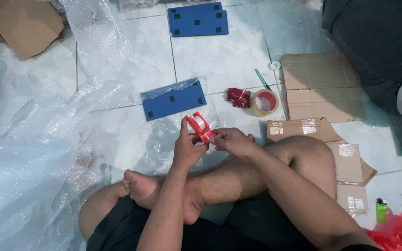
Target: Wrapping a blue rectangular object in bubble wrap and securing it with tape
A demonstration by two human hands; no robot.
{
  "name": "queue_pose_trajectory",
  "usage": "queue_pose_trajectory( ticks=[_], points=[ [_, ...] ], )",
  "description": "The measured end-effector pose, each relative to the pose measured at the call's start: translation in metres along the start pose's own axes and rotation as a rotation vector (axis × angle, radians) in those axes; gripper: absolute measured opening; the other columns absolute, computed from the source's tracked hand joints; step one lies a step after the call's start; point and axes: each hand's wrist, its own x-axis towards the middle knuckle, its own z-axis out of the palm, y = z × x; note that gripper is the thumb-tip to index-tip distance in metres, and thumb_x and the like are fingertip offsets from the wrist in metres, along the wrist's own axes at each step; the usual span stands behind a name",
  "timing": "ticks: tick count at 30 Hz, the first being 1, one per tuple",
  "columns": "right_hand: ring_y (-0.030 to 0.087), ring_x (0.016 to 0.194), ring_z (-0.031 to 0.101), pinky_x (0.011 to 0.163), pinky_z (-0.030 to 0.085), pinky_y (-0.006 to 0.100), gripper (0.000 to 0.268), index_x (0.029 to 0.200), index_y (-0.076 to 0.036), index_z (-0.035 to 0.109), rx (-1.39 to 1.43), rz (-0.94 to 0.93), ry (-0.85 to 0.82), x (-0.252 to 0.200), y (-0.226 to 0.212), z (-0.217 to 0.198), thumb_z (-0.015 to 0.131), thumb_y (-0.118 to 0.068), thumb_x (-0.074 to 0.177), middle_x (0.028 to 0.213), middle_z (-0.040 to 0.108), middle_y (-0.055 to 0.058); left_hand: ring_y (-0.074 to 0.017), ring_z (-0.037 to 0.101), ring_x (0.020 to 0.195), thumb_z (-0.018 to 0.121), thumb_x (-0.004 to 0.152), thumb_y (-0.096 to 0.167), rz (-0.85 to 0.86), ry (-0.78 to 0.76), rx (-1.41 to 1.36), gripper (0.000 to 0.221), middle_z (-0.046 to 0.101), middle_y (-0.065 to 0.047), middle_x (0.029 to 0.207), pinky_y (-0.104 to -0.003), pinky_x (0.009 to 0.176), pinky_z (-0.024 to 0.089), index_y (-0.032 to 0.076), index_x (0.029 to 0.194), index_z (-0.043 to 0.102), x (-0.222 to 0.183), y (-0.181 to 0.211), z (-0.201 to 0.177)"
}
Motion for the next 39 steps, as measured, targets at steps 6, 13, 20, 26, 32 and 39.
queue_pose_trajectory(
  ticks=[6, 13, 20, 26, 32, 39],
  points=[
    [0.033, 0.119, 0.069, 0.098, 0.058, 0.04, 0.031, 0.11, 0.009, 0.072, 0.041, 0.063, 0.022, -0.011, -0.014, 0.005, 0.067, -0.018, 0.095, 0.155, 0.05, 0.016, -0.0362, 0.069, 0.121, 0.077, 0.08, 0.005, 0.004, 0.01, -0.002, 0.109, 0.075, -0.02, 0.117, -0.05, 0.113, 0.045, 0.003, 0.164, 0.006, 0.001, -0.002, 0.002],
    [0.031, 0.117, 0.069, 0.098, 0.058, 0.038, 0.03, 0.108, 0.01, 0.072, 0.046, 0.012, 0.016, -0.005, -0.007, 0.005, 0.068, -0.016, 0.094, 0.15, 0.054, 0.019, -0.0373, 0.069, 0.12, 0.078, 0.08, 0.002, 0.016, 0.028, -0.033, 0.111, 0.075, -0.02, 0.116, -0.049, 0.113, 0.045, 0.003, 0.164, 0.006, 0.005, -0.009, 0.0],
    [0.026, 0.106, 0.074, 0.095, 0.06, 0.037, 0.025, 0.105, 0.006, 0.074, -0.005, -0.04, 0.047, 0.015, 0.015, 0.005, 0.067, -0.017, 0.097, 0.141, 0.062, 0.017, -0.0346, 0.07, 0.118, 0.078, 0.077, 0.003, 0.0, 0.066, -0.083, 0.112, 0.077, -0.019, 0.11, -0.045, 0.114, 0.046, 0.006, 0.164, 0.008, 0.008, -0.013, 0.002],
    [0.033, 0.123, 0.063, 0.105, 0.055, 0.045, 0.028, 0.101, 0.012, 0.068, 0.213, -0.011, -0.009, 0.009, 0.007, 0.007, 0.063, -0.015, 0.097, 0.149, 0.05, 0.024, -0.0368, 0.067, 0.124, 0.077, 0.082, 0.002, -0.017, 0.019, -0.082, 0.109, 0.074, -0.02, 0.118, -0.048, 0.115, 0.045, 0.005, 0.164, 0.005, 0.002, -0.001, -0.002],
    [0.036, 0.129, 0.057, 0.108, 0.051, 0.047, 0.027, 0.1, 0.012, 0.063, 0.266, -0.025, -0.051, 0.015, 0.011, 0.008, 0.062, -0.015, 0.099, 0.151, 0.043, 0.028, -0.0364, 0.065, 0.127, 0.076, 0.082, 0.003, -0.029, 0.006, -0.065, 0.109, 0.074, -0.02, 0.12, -0.047, 0.115, 0.045, 0.005, 0.164, 0.004, 0.006, -0.003, -0.002],
    [0.027, 0.121, 0.068, 0.118, 0.035, 0.051, 0.027, 0.102, 0.004, 0.073, 0.024, -0.019, 0.02, -0.009, -0.013, 0.006, 0.061, -0.021, 0.101, 0.146, 0.057, 0.015, -0.0363, 0.067, 0.124, 0.076, 0.082, 0.003, -0.021, 0.0, -0.086, 0.109, 0.074, -0.02, 0.119, -0.046, 0.114, 0.046, 0.006, 0.164, 0.005, 0.01, -0.011, -0.001]
  ],
)
